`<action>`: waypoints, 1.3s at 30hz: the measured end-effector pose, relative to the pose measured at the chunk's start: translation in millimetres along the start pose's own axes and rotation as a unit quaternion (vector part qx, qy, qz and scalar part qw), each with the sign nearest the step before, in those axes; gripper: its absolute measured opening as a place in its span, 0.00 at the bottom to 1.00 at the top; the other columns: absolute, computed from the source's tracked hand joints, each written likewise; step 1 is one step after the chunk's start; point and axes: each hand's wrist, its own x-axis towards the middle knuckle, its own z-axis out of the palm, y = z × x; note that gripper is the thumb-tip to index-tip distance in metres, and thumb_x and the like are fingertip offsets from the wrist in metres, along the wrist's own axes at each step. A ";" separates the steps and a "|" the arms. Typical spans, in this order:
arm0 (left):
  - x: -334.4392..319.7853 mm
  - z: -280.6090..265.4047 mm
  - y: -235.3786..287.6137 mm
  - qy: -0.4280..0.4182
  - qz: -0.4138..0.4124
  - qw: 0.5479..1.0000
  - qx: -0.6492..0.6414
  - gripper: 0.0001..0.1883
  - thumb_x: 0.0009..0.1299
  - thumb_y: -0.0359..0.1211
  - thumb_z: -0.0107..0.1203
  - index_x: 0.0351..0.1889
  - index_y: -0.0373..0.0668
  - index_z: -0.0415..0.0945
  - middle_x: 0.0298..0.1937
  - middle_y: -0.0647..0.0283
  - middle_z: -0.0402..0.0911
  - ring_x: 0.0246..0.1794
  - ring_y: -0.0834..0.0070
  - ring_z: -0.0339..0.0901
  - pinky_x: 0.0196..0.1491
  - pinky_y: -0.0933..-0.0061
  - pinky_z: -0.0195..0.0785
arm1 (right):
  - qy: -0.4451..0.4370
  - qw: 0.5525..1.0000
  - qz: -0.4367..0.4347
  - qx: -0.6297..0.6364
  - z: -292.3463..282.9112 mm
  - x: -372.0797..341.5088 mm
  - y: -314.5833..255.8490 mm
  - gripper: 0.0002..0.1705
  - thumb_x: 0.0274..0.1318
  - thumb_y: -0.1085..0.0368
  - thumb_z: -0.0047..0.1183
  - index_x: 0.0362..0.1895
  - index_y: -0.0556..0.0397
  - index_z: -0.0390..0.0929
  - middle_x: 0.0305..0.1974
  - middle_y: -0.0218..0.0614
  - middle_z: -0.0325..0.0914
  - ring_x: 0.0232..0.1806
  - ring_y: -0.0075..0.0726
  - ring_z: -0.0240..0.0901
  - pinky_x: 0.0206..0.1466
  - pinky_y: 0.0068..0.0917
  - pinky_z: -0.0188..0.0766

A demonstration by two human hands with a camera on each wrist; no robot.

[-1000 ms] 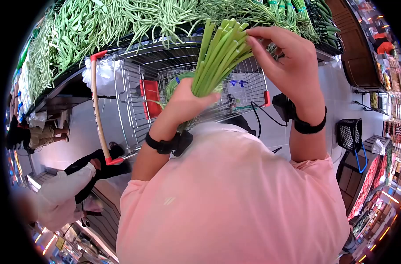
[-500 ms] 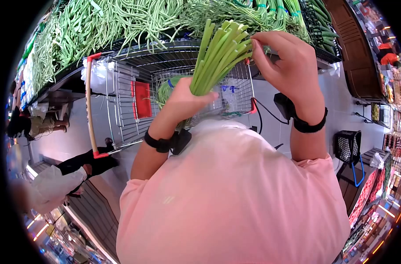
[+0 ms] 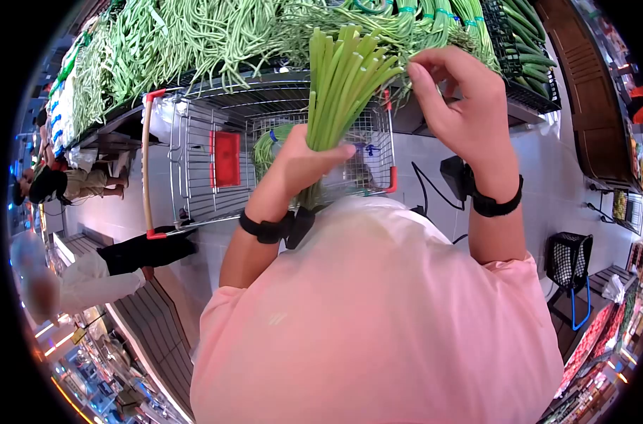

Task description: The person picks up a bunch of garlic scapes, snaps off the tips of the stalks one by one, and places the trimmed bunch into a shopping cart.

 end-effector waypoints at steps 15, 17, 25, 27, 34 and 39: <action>-2.6 52.2 1.7 0.055 0.049 0.994 0.084 0.12 0.68 0.31 0.68 0.44 0.33 0.82 0.31 0.67 0.81 0.32 0.81 0.72 0.37 0.69 0.71 | -0.007 0.968 -0.223 -0.115 -28.1 13.7 39.9 0.06 0.55 0.66 0.68 0.37 0.50 0.86 0.32 0.35 0.85 0.31 0.45 0.82 0.34 0.37 0.79; -6.3 54.2 1.4 0.064 0.030 0.993 0.093 0.12 0.68 0.31 0.68 0.44 0.34 0.82 0.31 0.67 0.81 0.32 0.81 0.72 0.37 0.68 0.71 | -0.012 0.969 -0.227 -0.101 -26.5 13.7 42.7 0.06 0.53 0.67 0.68 0.36 0.51 0.86 0.31 0.35 0.85 0.30 0.44 0.82 0.34 0.37 0.78; -15.9 43.6 4.0 0.091 -0.017 0.993 0.070 0.11 0.68 0.33 0.70 0.42 0.36 0.83 0.29 0.68 0.80 0.30 0.81 0.71 0.35 0.70 0.69 | -0.043 0.993 -0.079 -0.075 -16.6 16.4 50.0 0.05 0.57 0.69 0.63 0.38 0.55 0.83 0.29 0.40 0.82 0.30 0.50 0.81 0.34 0.41 0.77; -14.4 38.1 -2.0 0.097 0.030 0.995 -0.008 0.10 0.68 0.32 0.70 0.35 0.39 0.79 0.24 0.69 0.76 0.25 0.81 0.71 0.30 0.73 0.64 | -0.117 0.986 0.039 -0.112 -12.7 12.3 54.8 0.04 0.59 0.70 0.60 0.38 0.56 0.82 0.29 0.42 0.82 0.30 0.53 0.81 0.35 0.43 0.77; -16.1 4.3 5.1 0.068 0.067 0.981 -0.172 0.12 0.68 0.33 0.68 0.32 0.43 0.73 0.23 0.69 0.71 0.24 0.79 0.70 0.30 0.75 0.62 | -0.226 0.970 -0.002 -0.090 22.7 -0.7 40.7 0.10 0.66 0.67 0.56 0.49 0.45 0.83 0.27 0.41 0.83 0.29 0.56 0.81 0.34 0.48 0.77; -15.1 -23.3 12.7 0.029 0.088 0.973 -0.210 0.12 0.69 0.34 0.67 0.34 0.44 0.71 0.24 0.69 0.70 0.27 0.77 0.71 0.34 0.74 0.64 | -0.180 0.983 -0.023 0.022 50.9 8.5 -2.0 0.13 0.63 0.68 0.60 0.51 0.43 0.84 0.31 0.36 0.85 0.29 0.45 0.83 0.32 0.38 0.78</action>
